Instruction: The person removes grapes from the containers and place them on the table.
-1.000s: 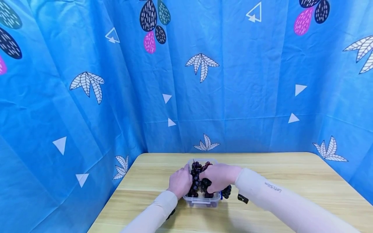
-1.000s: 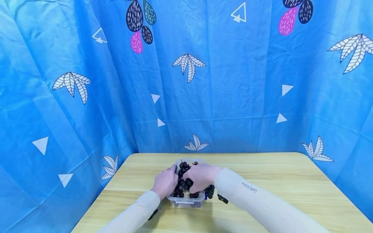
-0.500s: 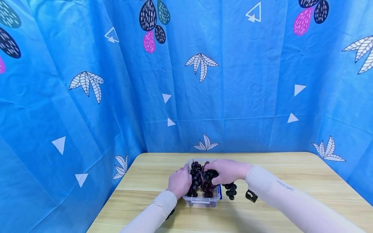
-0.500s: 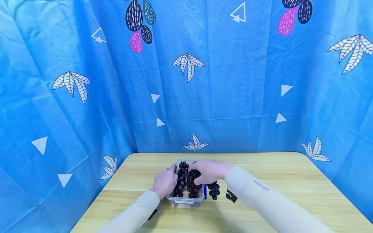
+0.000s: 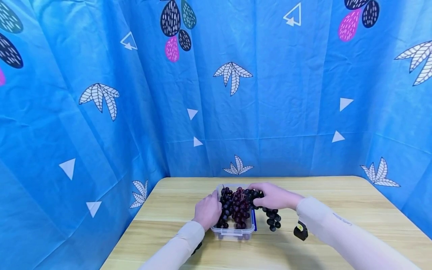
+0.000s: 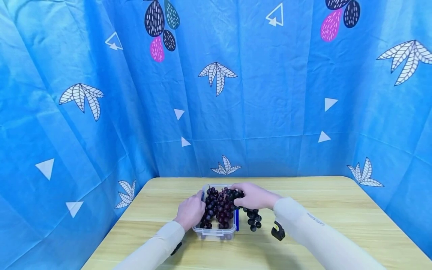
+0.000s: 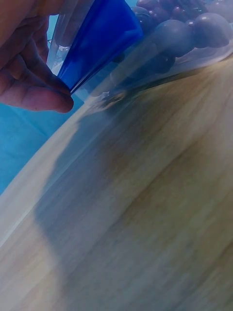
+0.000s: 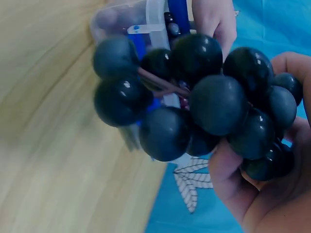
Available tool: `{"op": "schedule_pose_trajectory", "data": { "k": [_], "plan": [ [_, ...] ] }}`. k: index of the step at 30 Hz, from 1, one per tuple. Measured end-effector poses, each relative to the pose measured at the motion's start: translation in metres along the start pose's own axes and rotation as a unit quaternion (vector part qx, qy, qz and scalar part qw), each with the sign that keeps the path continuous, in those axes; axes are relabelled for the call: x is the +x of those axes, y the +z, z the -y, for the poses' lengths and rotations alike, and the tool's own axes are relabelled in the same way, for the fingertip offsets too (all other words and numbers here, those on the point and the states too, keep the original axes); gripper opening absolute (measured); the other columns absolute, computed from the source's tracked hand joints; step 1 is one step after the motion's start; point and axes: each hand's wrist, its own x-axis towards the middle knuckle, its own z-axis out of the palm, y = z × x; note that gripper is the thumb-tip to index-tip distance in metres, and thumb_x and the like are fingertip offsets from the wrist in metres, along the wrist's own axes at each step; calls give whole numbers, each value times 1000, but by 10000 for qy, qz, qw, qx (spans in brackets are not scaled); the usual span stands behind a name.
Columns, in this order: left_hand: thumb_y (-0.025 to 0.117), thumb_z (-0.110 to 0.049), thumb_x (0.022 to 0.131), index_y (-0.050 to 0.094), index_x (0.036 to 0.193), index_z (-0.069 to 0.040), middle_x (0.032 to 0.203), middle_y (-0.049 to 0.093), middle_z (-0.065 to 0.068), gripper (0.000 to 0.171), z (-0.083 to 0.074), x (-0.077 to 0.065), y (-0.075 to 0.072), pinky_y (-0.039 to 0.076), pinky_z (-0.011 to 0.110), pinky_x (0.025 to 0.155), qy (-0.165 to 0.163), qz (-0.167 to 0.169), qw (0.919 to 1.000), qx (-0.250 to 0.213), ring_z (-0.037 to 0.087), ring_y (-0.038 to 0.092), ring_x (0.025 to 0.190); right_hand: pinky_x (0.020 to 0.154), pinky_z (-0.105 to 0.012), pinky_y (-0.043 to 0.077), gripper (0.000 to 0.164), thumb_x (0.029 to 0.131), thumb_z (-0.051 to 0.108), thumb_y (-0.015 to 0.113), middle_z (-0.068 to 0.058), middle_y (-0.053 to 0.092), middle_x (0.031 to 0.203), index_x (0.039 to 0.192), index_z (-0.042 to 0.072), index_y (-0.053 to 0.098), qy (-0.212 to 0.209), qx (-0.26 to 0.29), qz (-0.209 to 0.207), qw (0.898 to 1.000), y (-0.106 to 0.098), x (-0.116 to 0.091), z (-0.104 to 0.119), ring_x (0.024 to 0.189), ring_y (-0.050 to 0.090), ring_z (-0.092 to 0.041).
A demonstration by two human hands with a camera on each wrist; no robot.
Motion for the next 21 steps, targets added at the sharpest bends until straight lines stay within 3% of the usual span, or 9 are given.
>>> {"op": "schedule_pose_trajectory", "data": {
  "k": [2,6,8,10,13,15,17,21],
  "plan": [
    [48,-26,89,46,133,-6,92,65,8,48,0,0,0,50,38,57,10,-11,10000,32,23,63,74,84,-36,43,50,85,26,59,-1,54,124,133,17,48,104,55,-192,9997,3,-2,-5,49,46,-7],
    [47,-25,89,46,134,-6,91,65,7,49,0,0,0,50,37,56,7,-4,9999,124,23,62,72,95,-43,41,50,84,27,61,-3,52,130,132,16,49,369,127,-704,9968,10,-5,-13,79,56,-11],
    [46,-25,89,45,135,-6,92,65,8,50,0,0,0,49,36,54,1,24,9999,140,22,62,71,98,-45,39,49,84,26,61,-4,52,131,131,15,50,537,180,-945,9939,13,-6,-16,95,55,-14],
    [46,-25,89,44,136,-6,94,65,8,51,0,0,0,48,35,52,-9,56,9999,144,22,61,70,97,-46,40,49,84,26,61,-5,53,130,130,15,50,743,226,-1124,9906,17,-7,-19,95,55,-17],
    [46,-25,89,44,136,-6,96,66,9,51,0,0,0,47,34,51,-7,77,9999,144,21,60,68,90,-43,42,49,83,26,61,-6,54,127,130,16,50,1010,291,-1285,9861,20,-8,-23,75,55,-15],
    [46,-25,89,43,136,-6,97,66,9,51,0,0,0,47,33,51,-4,75,9999,130,20,60,68,83,-39,43,49,83,26,61,-6,57,121,130,16,50,1186,300,-1364,9831,22,-9,-24,56,49,-14],
    [46,-25,89,43,137,-6,96,66,9,51,1,0,0,47,32,51,8,65,9999,115,20,60,67,78,-35,42,50,83,26,61,-4,58,114,130,16,50,1344,278,-1467,9796,25,-10,-26,47,43,-10],
    [46,-25,89,42,138,-6,97,66,9,52,1,0,0,46,31,51,12,73,9999,73,18,58,66,59,-33,44,51,83,26,62,0,58,75,131,15,49,1695,392,-1454,9740,30,-11,-31,38,35,-10]
  ]
}}
